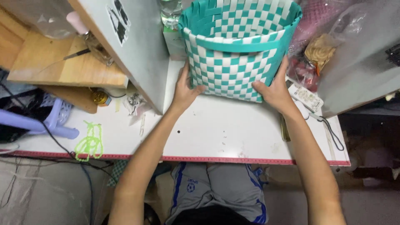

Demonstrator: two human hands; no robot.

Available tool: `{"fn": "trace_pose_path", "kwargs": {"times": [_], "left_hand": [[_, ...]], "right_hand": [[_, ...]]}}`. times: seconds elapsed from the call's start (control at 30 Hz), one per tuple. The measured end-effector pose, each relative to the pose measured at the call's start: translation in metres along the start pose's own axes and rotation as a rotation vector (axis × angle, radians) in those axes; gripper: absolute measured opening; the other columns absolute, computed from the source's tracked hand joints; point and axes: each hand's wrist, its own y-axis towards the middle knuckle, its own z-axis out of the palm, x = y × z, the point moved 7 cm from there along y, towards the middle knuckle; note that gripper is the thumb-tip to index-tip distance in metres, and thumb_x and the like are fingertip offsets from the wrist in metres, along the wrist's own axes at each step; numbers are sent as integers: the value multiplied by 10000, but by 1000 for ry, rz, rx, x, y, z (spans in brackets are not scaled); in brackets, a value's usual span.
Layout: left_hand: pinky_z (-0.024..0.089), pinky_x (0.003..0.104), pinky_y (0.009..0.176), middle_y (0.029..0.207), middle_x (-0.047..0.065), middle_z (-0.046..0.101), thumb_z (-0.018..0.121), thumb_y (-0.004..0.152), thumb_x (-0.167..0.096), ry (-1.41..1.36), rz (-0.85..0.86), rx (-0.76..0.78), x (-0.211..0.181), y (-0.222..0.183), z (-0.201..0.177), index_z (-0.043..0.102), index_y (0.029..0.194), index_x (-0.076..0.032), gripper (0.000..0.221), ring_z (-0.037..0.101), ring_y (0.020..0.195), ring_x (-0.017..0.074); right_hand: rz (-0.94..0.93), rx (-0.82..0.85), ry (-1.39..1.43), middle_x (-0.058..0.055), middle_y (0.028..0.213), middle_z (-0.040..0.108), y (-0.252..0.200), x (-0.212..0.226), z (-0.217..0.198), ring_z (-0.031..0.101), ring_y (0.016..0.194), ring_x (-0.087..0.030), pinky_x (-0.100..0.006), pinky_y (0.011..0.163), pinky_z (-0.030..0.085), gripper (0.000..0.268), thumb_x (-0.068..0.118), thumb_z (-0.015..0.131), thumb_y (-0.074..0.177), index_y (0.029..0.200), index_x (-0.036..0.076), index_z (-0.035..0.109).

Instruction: Finishing the rim of a woven plastic basket by manually tucking the loose ends of the plastic strips back into the weave.

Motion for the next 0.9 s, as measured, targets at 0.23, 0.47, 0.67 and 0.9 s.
{"fn": "trace_pose_path", "kwargs": {"times": [0.23,0.47,0.67,0.9], "left_hand": [[345,253,998,1233,-15,379,252,828,-835,170,163,-121,-54,20,-21,376,1480,-158,948,418,1082,81],[-6,453,1189,1516,106,83,271,798,-838,167,227,15,-69,7,-5,112,1535,-198,988,39,1452,268],[89,519,1175,1581,161,21,675,675,-740,250,470,124,-92,-8,4,175,1478,-451,989,58,1463,338],[526,526,936,1420,153,374,648,836,-510,569,1069,-106,-100,-48,21,533,1274,-460,455,504,1227,399]], "right_hand": [[19,30,198,-168,1592,12,0,-38,8,67,1460,-351,-546,1166,76,862,558,435,944,1523,167,-71],[63,48,298,-201,1563,78,-12,-54,20,84,1437,-340,-543,1161,63,879,654,333,905,1510,106,5],[81,20,272,-191,1481,160,-5,-63,23,148,1379,-314,-525,1146,104,752,587,331,928,1448,94,103],[109,-48,251,-178,1386,256,-8,-76,14,223,1312,-283,-505,1128,151,612,510,329,955,1375,79,217]]}}
